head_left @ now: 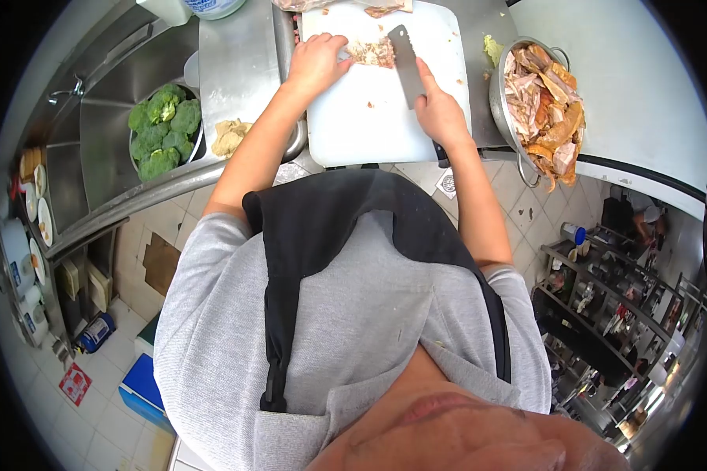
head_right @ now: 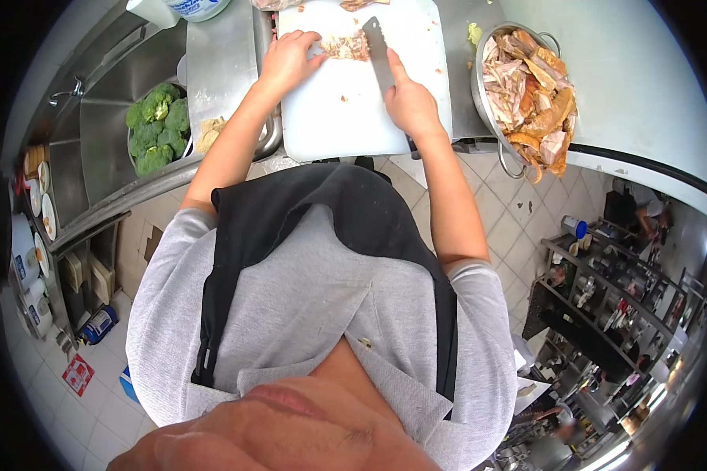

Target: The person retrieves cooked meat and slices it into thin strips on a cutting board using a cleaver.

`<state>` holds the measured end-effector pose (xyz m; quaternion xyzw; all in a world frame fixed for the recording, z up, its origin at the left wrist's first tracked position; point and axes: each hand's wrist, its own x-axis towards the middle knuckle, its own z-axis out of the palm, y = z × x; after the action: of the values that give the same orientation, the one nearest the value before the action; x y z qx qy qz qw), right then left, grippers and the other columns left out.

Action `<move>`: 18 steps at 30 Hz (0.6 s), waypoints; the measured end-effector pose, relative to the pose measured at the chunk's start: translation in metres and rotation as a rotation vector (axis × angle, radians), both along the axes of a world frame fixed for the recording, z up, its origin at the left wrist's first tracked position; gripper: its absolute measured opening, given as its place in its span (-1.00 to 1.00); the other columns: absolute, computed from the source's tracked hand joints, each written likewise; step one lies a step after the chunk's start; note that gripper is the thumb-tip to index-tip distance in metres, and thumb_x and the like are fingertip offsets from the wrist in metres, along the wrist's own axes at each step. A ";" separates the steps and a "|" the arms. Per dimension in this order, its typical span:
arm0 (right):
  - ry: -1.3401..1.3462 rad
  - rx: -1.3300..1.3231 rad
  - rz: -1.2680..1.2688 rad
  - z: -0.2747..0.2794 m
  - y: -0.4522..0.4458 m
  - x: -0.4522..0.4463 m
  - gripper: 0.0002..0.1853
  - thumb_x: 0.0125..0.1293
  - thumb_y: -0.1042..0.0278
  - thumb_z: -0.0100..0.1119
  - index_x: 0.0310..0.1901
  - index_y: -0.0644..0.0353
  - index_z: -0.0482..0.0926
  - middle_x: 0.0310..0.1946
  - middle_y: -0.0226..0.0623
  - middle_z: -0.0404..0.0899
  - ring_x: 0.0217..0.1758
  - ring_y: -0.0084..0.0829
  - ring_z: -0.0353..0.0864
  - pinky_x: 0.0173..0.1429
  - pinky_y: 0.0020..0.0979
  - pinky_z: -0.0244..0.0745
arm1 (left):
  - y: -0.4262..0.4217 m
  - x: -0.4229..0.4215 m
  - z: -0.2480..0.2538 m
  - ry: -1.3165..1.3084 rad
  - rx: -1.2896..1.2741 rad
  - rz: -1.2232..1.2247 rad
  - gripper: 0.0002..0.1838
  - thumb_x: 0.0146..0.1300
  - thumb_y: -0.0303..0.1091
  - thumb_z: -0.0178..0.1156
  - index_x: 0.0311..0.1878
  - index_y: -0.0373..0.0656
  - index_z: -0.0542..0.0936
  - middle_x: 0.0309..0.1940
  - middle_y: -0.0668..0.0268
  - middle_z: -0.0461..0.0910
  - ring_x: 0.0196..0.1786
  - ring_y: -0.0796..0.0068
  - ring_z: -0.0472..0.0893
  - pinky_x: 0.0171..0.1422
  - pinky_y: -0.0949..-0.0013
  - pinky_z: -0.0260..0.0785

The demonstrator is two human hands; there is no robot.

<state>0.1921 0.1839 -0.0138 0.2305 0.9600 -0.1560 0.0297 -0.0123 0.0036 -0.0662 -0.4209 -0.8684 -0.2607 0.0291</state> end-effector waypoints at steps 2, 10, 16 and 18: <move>0.040 -0.474 -0.084 0.007 -0.008 0.000 -0.17 0.44 0.47 0.05 0.69 -0.30 0.07 -0.49 -0.19 0.61 -0.50 -0.38 0.61 -0.35 -0.24 0.60 | 0.001 -0.001 0.003 -0.043 -0.041 -0.008 -0.65 0.22 -0.16 0.43 0.04 -0.03 0.74 -0.08 0.21 0.70 0.14 0.09 0.64 0.27 0.01 0.46; 0.135 -1.068 -0.193 -0.006 -0.019 -0.003 -0.16 0.43 0.55 0.09 0.70 -0.03 0.06 -0.53 -0.45 0.41 -0.65 -0.60 0.30 -0.58 -0.46 0.37 | 0.004 0.004 -0.005 -0.228 0.006 -0.013 -0.65 0.23 -0.24 0.39 0.08 -0.08 0.73 -0.10 0.17 0.72 0.03 0.05 0.70 0.20 0.07 0.55; 0.124 -1.220 -0.207 0.005 -0.019 -0.010 -0.14 0.43 0.55 0.10 0.70 0.00 0.03 -0.55 -0.43 0.42 -0.69 -0.61 0.30 -0.61 -0.48 0.29 | -0.001 0.004 -0.013 -0.245 0.179 0.011 -0.66 0.21 -0.31 0.42 0.06 -0.10 0.73 -0.10 0.20 0.73 -0.03 0.09 0.70 0.14 0.10 0.55; 0.120 -1.245 -0.198 0.013 -0.018 -0.013 -0.14 0.42 0.55 0.11 0.70 -0.01 0.03 -0.55 -0.43 0.42 -0.70 -0.62 0.30 -0.62 -0.49 0.27 | -0.004 0.002 -0.009 -0.302 0.255 0.045 -0.65 0.22 -0.30 0.43 0.06 -0.13 0.72 -0.10 0.20 0.74 -0.05 0.12 0.70 0.13 0.12 0.55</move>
<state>0.1794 0.1660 -0.0013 0.2484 0.6635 -0.7000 0.0897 -0.0104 -0.0002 -0.0754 -0.3503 -0.8320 -0.4282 -0.0427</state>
